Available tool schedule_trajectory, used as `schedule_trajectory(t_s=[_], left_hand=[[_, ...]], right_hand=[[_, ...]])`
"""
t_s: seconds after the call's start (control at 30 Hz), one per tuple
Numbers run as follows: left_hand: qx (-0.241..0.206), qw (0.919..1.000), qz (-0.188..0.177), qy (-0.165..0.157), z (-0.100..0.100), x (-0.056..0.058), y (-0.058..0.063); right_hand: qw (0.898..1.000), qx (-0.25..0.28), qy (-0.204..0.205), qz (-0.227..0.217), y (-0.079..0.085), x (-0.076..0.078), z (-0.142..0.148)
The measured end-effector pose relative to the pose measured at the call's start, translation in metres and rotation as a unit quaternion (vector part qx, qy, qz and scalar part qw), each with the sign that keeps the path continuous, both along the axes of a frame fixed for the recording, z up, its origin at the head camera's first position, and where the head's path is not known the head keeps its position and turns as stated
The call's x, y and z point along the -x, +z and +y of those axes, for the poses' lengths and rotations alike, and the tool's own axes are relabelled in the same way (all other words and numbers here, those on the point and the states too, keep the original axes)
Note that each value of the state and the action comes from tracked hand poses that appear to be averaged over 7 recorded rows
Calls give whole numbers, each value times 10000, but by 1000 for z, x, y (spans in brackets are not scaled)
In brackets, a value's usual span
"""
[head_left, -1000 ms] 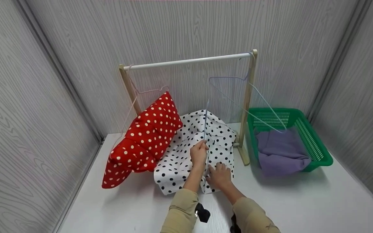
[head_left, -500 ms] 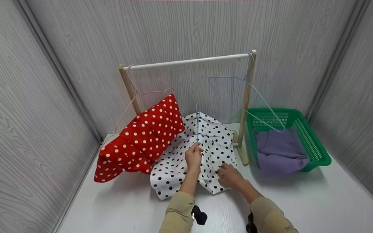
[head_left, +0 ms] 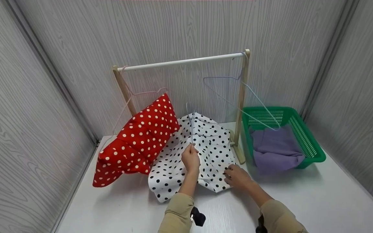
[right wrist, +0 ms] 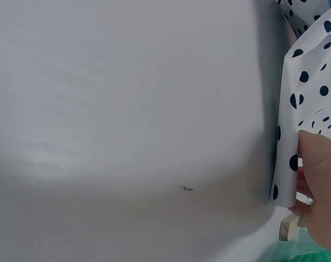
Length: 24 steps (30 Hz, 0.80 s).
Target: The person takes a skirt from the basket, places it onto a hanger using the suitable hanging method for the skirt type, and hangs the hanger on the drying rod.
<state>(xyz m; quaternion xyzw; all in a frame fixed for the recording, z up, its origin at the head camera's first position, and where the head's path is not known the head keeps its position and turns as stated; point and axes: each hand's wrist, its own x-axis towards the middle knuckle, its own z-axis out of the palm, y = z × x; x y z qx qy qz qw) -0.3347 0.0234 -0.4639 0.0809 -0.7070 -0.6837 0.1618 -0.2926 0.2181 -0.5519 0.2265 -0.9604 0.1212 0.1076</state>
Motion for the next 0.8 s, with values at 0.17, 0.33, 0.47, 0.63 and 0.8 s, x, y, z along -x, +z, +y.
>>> schedule_trajectory(t_s=[0.17, 0.33, 0.47, 0.63, 0.8], left_hand=[[-125, 9996, 126, -206, -5, 1, 8], [-509, 9973, 72, -528, -8, -2, 12], [-842, 9938, -21, -725, -10, -5, 14], [-903, 9923, 48, -852, -13, -9, 16], [-923, 9911, 132, -946, -16, -12, 15]], right_hand=[[9988, 250, 217, -351, 0, -8, 5], [9981, 327, 405, -337, -2, -18, 2], [9991, 73, 386, 169, -9, -25, -10], [9992, -65, 250, 320, -14, -32, -29], [9996, 74, 1, 280, -17, -41, -45]])
